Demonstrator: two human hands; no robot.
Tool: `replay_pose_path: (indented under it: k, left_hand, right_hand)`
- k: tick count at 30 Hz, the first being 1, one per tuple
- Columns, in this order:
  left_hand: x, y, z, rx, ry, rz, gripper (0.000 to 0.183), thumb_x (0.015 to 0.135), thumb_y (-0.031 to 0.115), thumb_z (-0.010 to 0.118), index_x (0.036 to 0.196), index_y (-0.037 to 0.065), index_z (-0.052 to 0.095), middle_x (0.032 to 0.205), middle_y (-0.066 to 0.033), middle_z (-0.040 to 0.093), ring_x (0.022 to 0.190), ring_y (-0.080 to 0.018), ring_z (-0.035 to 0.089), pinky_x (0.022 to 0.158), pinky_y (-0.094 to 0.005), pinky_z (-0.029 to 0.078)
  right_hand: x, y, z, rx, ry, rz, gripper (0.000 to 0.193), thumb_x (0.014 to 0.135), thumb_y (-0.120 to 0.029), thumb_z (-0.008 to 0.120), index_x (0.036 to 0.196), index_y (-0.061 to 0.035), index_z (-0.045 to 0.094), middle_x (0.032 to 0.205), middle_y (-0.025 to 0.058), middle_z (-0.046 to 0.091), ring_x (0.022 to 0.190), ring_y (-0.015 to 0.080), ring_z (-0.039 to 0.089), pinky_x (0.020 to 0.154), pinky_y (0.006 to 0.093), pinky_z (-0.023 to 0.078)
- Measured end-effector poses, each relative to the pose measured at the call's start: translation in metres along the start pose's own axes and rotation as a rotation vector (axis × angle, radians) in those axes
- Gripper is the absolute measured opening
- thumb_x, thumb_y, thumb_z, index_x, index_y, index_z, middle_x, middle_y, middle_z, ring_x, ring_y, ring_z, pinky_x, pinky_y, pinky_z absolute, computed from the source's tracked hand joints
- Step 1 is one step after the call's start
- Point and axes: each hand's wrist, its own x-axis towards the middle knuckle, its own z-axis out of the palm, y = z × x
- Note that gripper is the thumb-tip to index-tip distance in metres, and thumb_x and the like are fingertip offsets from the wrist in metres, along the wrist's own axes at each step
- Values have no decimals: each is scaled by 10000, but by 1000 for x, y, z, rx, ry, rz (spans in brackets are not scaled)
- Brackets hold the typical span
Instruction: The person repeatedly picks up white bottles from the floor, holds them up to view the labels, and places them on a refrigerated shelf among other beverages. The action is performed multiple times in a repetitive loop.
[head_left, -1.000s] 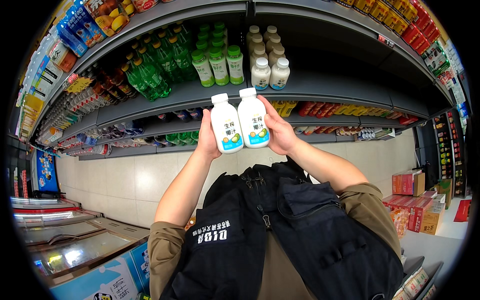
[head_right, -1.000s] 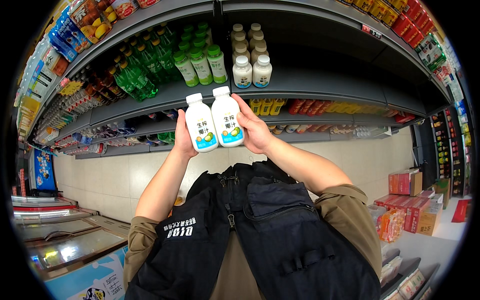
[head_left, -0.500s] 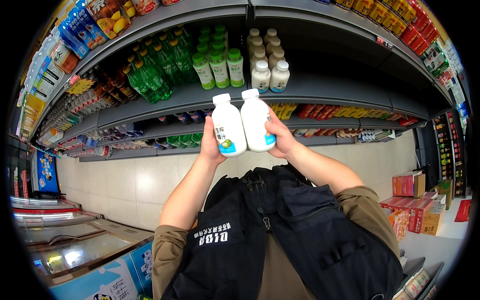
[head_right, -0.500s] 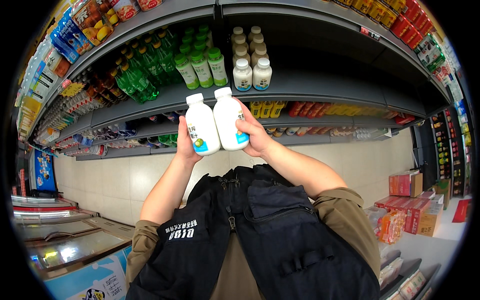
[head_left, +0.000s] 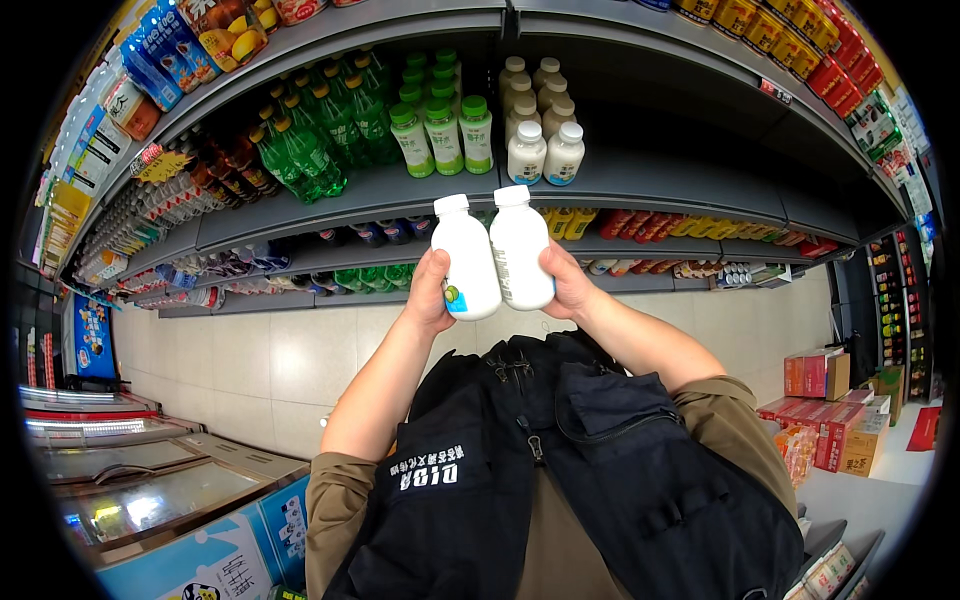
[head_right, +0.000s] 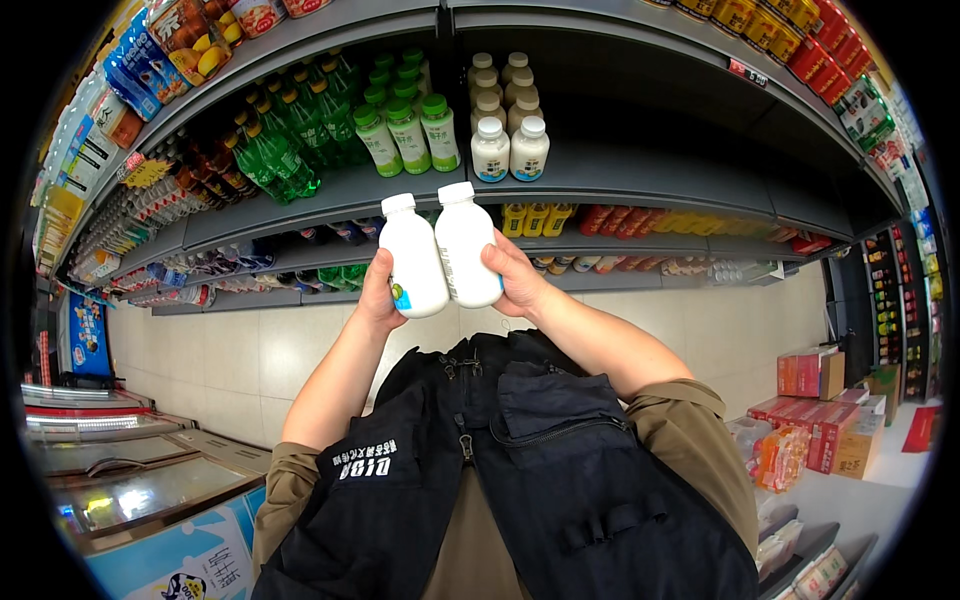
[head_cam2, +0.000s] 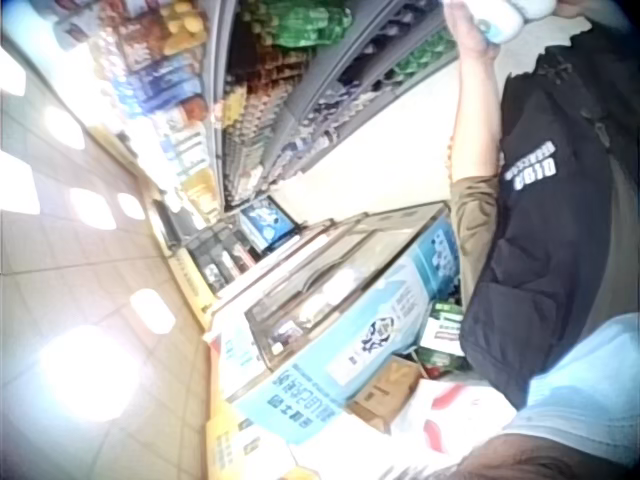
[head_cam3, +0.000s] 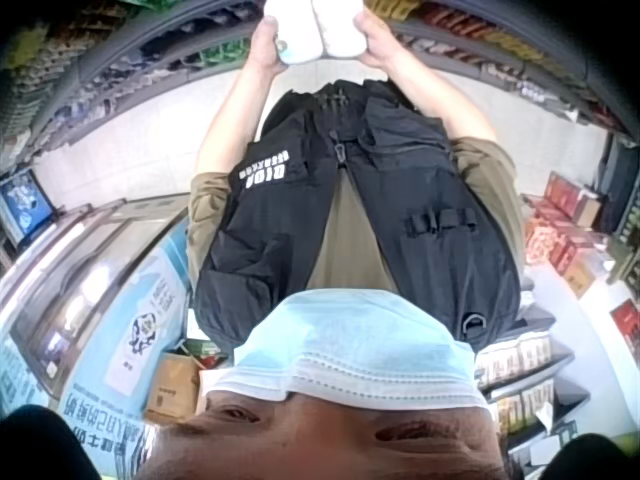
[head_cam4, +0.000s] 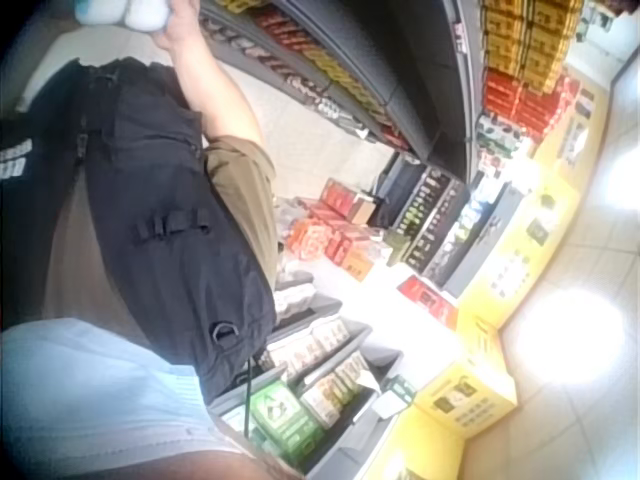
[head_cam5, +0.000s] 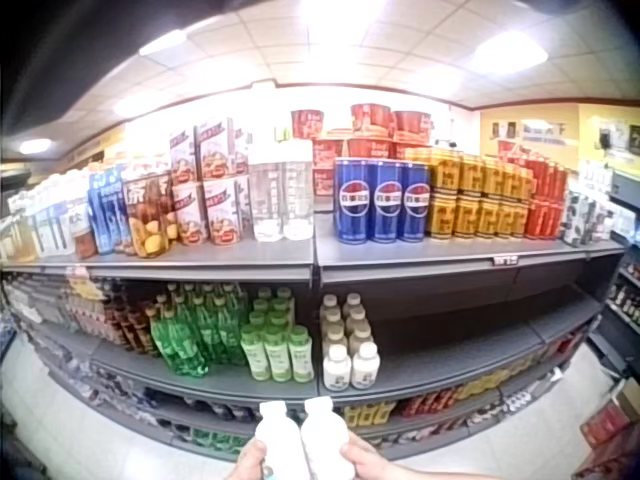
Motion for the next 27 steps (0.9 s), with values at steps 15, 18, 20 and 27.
replay_pose_path:
  k: [15, 18, 20, 27]
  left_hand:
    - [3, -5, -6, 59, 37, 13, 665, 932, 490, 600, 1390, 39, 430, 1296, -120, 576, 1188, -254, 582, 998, -419, 493]
    - [3, 2, 4, 139, 54, 28, 636, 946, 476, 575, 1387, 40, 433, 1287, -126, 575, 1191, -257, 580, 997, -421, 492]
    - [4, 2, 4, 95, 107, -1, 594, 968, 449, 528, 1386, 38, 433, 1282, -129, 575, 1188, -261, 582, 996, -422, 490]
    - [4, 2, -1, -58, 145, -76, 550, 994, 381, 441, 1418, 36, 384, 1318, -119, 551, 1209, -266, 564, 1010, -423, 470]
  right_hand:
    - [0, 7, -16, 212, 6, 65, 655, 979, -454, 539, 1477, -78, 340, 1428, 120, 493, 1316, 263, 490, 1102, 433, 398]
    - [-2, 5, -19, 192, 9, 63, 681, 961, -463, 568, 1473, -76, 343, 1420, 120, 501, 1304, 263, 503, 1094, 430, 411]
    - [-1, 2, -15, 176, 31, 68, 677, 960, -457, 572, 1472, -77, 345, 1416, 119, 504, 1299, 262, 507, 1092, 429, 415]
    - [3, -3, -2, 45, 164, 62, 635, 992, -477, 484, 1474, -84, 362, 1423, 106, 511, 1305, 269, 508, 1099, 445, 401]
